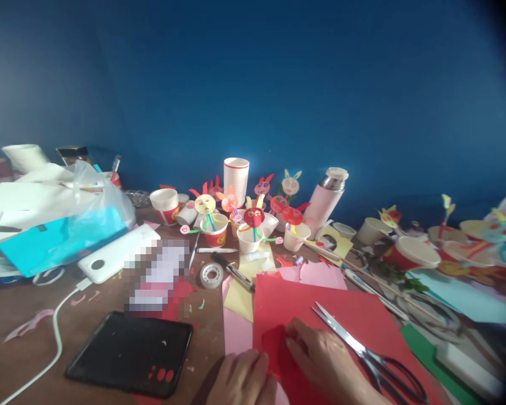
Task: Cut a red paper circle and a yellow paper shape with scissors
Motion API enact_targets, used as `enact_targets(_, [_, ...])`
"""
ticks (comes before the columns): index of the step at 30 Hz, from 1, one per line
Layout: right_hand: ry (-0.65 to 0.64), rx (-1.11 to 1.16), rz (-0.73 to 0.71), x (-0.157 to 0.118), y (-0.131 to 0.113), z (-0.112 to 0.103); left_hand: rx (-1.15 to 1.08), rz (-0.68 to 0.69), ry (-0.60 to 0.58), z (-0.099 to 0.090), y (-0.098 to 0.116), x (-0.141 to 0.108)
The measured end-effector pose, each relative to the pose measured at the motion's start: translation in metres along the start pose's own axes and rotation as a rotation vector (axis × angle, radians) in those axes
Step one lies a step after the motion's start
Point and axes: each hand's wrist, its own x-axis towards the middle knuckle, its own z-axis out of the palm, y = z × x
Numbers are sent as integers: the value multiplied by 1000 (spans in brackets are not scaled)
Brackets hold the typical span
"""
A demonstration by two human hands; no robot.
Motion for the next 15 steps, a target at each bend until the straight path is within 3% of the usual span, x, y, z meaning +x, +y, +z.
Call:
enact_targets(4, [-29,27,-16,-3,3,-1,-7,-17,-68,-5,-7,3])
enact_targets(9, [5,77,-80,-13,18,7,-25,-19,-285,-25,-26,17])
enact_targets(15, [92,165,-115,-17,25,18,-98,-340,-402,-36,-23,46])
